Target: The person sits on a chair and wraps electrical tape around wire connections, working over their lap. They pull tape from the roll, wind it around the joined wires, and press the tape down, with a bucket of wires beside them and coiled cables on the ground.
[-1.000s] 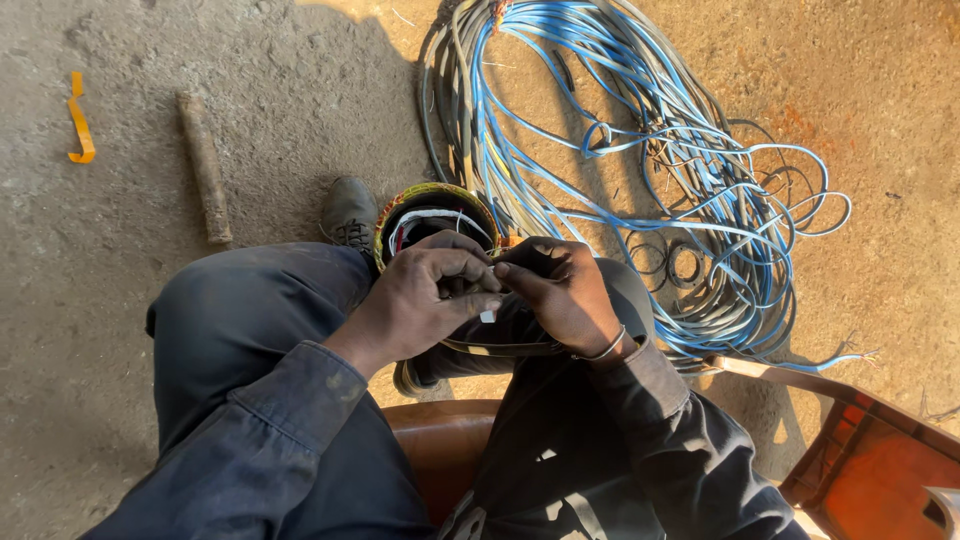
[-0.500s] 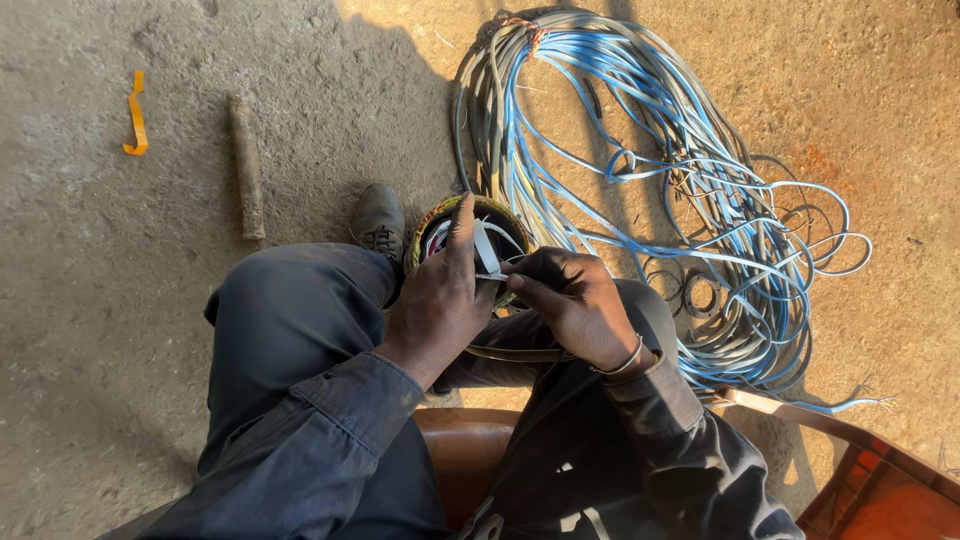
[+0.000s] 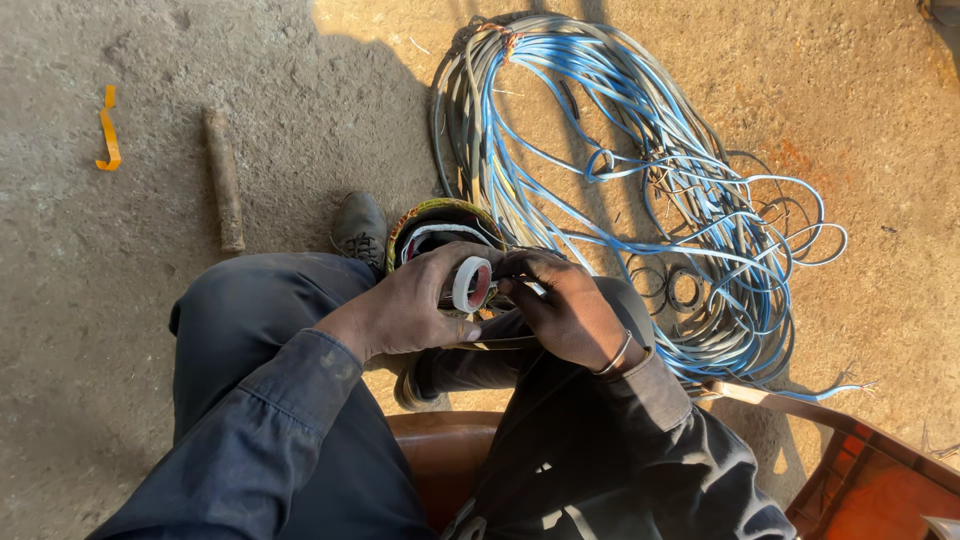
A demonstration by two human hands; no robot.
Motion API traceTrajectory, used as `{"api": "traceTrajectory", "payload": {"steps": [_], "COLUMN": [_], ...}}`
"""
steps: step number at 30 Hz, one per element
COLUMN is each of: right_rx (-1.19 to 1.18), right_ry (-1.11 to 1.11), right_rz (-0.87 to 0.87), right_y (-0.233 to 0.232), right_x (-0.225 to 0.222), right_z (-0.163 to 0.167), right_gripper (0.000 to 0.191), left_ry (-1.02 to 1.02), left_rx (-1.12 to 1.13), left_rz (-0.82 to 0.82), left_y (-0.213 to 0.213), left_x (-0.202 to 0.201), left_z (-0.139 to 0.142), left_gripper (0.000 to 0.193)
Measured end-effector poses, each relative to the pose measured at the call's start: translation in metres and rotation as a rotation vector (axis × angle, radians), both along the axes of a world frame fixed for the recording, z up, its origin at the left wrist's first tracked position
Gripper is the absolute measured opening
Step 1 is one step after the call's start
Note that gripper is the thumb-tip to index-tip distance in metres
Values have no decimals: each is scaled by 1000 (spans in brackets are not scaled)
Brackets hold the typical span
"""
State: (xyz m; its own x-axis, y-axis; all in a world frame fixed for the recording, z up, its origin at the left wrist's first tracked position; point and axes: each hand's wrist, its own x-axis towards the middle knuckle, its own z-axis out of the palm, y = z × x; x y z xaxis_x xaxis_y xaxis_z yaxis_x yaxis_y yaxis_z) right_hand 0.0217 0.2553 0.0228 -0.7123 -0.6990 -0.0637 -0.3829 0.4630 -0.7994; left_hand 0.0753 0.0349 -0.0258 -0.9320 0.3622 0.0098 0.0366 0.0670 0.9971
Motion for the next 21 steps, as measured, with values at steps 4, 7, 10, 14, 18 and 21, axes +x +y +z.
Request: {"api": "traceTrajectory", "payload": {"steps": [4,7,10,14,18,21], "right_rx": [-61,-139,-170,-133,-139,-107], "right_ry": [-296,-302,-275,-379,-312,-250], "right_rz": [-175,-219,-257,-332,-286,-262], "right_y": [-1,-2,-3,-5,-11,-18], "right_x": [4,3,4,7,11,16], "right_z": [-14,-22,-27,-27,-22,-19], "right_gripper": [15,17,16,17,15,15], "left_ry": [-176,-278,44,146,-49,-14], "left_rx": [47,231,-22,-21,-286,-356], "left_rz": [110,142,166,145,297,623], "left_y": [-2,1,6,7,16,27], "left_x": [-1,2,9,16,15,14], "left_z": [-3,-5,-4,-3,-9,-18], "left_gripper": [65,63,59,36,50,55]}}
